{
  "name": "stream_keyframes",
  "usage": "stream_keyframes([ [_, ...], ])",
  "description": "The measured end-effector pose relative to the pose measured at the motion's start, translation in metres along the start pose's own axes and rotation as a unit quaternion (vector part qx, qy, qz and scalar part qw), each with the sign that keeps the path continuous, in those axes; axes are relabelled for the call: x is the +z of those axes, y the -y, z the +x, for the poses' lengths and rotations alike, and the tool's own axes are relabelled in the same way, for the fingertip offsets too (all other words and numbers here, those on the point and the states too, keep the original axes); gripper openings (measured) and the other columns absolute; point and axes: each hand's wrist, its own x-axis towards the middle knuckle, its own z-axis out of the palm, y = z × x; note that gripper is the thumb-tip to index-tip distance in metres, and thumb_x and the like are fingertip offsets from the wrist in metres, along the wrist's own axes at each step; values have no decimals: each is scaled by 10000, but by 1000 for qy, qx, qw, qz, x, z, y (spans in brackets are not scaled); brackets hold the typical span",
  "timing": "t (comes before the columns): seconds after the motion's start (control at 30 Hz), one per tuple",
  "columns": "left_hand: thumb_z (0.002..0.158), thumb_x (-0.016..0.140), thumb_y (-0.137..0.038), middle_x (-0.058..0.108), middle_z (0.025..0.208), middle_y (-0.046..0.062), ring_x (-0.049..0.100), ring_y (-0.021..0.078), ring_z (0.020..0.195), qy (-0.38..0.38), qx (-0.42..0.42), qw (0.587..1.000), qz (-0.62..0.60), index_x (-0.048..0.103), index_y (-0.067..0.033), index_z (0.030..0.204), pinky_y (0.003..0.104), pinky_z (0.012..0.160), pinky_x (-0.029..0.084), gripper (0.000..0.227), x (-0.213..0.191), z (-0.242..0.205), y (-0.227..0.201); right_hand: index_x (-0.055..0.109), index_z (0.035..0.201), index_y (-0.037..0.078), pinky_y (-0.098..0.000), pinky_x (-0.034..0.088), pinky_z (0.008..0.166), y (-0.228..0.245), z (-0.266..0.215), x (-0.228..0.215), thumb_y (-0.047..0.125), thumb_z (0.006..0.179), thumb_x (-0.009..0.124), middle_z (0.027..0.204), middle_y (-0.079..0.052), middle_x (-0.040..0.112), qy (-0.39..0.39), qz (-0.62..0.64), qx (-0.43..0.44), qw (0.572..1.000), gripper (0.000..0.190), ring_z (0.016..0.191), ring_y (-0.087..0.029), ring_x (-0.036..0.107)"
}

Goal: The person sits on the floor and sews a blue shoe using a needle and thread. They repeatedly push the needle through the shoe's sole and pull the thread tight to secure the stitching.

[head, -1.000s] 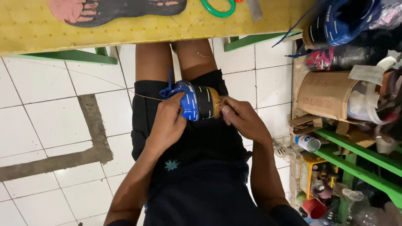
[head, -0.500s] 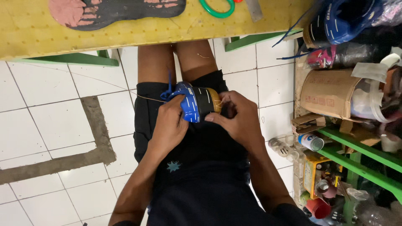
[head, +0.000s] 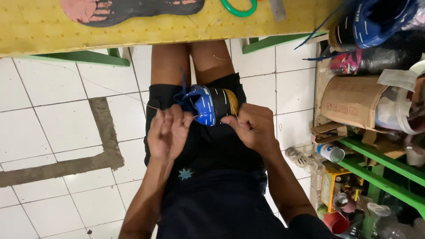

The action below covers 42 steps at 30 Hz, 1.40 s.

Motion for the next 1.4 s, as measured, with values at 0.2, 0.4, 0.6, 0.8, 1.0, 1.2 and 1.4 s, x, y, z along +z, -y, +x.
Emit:
stream_keyframes([
  [0.2, 1103, 479, -198, 597, 773, 66, 680, 119, 727, -67, -154, 944, 284, 605, 10, 894, 266, 758, 621, 321, 51, 42, -12, 441, 617, 95, -337, 337, 366, 4, -4, -4, 81, 890, 833, 483, -52, 355, 5, -44, -61, 997, 478, 355, -278, 390],
  [0.4, 1036, 549, -109, 443, 618, 37, 600, 143, 554, -128, -245, 930, 242, 554, -24, 660, 311, 692, 636, 385, 35, 41, -7, 769, 1241, 26, -352, 486, 451, -6, -18, -1, 179, 889, 833, 636, -83, 617, -34, -103, -88, 990, 389, 475, -244, 581],
  [0.6, 966, 502, 65, 548, 729, -20, 569, 120, 691, 70, -267, 873, 402, 710, -55, 863, 280, 732, 576, 261, 58, 53, -15, 726, 1200, -90, -275, 444, 443, 9, -22, 3, 259, 824, 938, 553, -57, 456, -133, -184, -19, 974, 555, 441, -209, 492],
  [0.8, 833, 503, 145, 453, 685, -82, 424, 21, 583, 61, -308, 909, 273, 660, -90, 861, 131, 599, 422, 284, 22, 54, 16, 509, 689, 82, -281, 351, 366, -10, -29, -4, 170, 879, 888, 455, -5, 372, -77, -105, 19, 991, 433, 348, -214, 433],
  [1.0, 803, 492, 129, 442, 636, -86, 395, 3, 520, 40, -341, 889, 303, 642, -87, 788, 120, 478, 333, 263, 13, 56, 15, 325, 566, 150, -306, 283, 367, -30, -21, 10, 105, 880, 852, 457, -6, 298, -85, 93, -47, 991, 615, 344, -210, 314],
  [1.2, 762, 490, 152, 426, 578, -87, 368, 11, 442, 20, -335, 883, 327, 644, -64, 722, 113, 422, 320, 269, 14, 61, 8, 287, 540, 173, -278, 249, 357, -35, -21, 22, 18, 870, 839, 430, 16, 299, -121, 143, -53, 981, 661, 328, -165, 281],
  [1.4, 773, 518, 131, 390, 527, -73, 313, 19, 435, 17, -316, 886, 339, 613, -90, 630, 128, 419, 291, 280, 35, 68, 0, 299, 587, 173, -244, 259, 386, -36, -22, 15, -32, 884, 826, 447, 32, 285, -87, 196, 41, 976, 639, 368, -125, 285],
])
